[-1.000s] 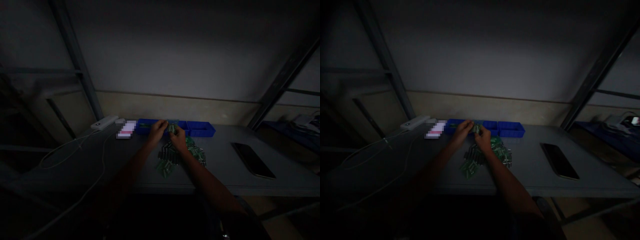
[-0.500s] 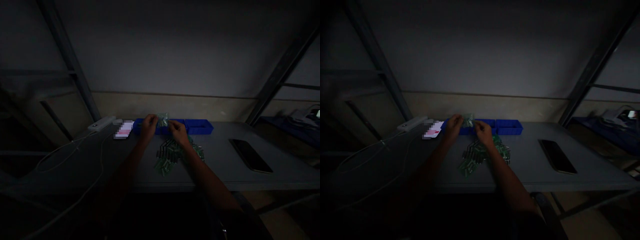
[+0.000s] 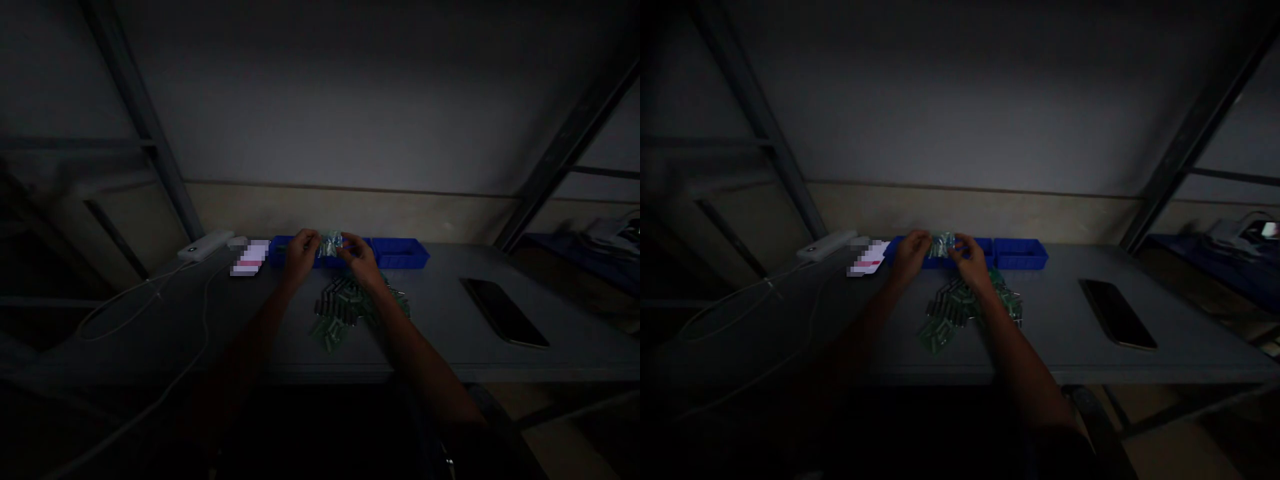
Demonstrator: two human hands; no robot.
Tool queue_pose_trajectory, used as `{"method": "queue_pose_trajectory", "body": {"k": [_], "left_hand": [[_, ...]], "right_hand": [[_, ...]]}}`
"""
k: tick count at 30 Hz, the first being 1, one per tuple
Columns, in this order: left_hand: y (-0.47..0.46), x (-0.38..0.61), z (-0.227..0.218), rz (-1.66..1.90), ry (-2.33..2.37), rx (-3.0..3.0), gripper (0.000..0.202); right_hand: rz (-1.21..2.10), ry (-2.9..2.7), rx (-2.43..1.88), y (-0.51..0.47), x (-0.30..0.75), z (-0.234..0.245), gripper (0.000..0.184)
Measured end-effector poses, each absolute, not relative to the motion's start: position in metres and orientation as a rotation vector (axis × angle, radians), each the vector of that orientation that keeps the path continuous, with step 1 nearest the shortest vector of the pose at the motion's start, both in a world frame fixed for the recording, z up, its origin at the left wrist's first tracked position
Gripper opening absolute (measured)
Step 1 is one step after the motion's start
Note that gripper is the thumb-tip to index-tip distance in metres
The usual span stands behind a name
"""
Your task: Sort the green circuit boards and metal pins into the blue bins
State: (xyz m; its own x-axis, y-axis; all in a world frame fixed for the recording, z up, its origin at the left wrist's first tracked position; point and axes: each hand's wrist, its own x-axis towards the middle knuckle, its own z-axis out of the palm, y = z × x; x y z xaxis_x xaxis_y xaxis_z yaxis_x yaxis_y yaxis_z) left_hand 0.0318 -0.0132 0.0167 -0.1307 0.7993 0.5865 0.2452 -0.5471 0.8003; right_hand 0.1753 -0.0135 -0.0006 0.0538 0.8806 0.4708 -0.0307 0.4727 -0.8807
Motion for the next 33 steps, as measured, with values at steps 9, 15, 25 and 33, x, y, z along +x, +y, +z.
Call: {"method": "queue_pose_trajectory", "body": {"k": [9, 15, 25, 33], "left_hand": [[-0.021, 0.032, 0.026, 1.689, 1.230, 1.746, 0.007], [-0.027, 0.034, 0.030, 1.722, 1.332, 1.790, 0.005], [-0.017, 0.023, 0.024, 1.340, 1.112, 1.288, 0.035], [-0.026, 0.023, 0.026, 1.279, 0.783, 1.341, 0.017]], "right_hand": [[0.950, -1.337, -0.882, -0.016, 0.179, 0.005, 0.030], [0.868, -1.308, -0.962, -0.020, 0.175, 0.009, 0.025], [0.511, -1.368, -0.883, -0.028, 0.170, 0.003, 0.009], [0.522, -1.450, -0.808, -0.035, 0.172, 0.003, 0.018]]}}
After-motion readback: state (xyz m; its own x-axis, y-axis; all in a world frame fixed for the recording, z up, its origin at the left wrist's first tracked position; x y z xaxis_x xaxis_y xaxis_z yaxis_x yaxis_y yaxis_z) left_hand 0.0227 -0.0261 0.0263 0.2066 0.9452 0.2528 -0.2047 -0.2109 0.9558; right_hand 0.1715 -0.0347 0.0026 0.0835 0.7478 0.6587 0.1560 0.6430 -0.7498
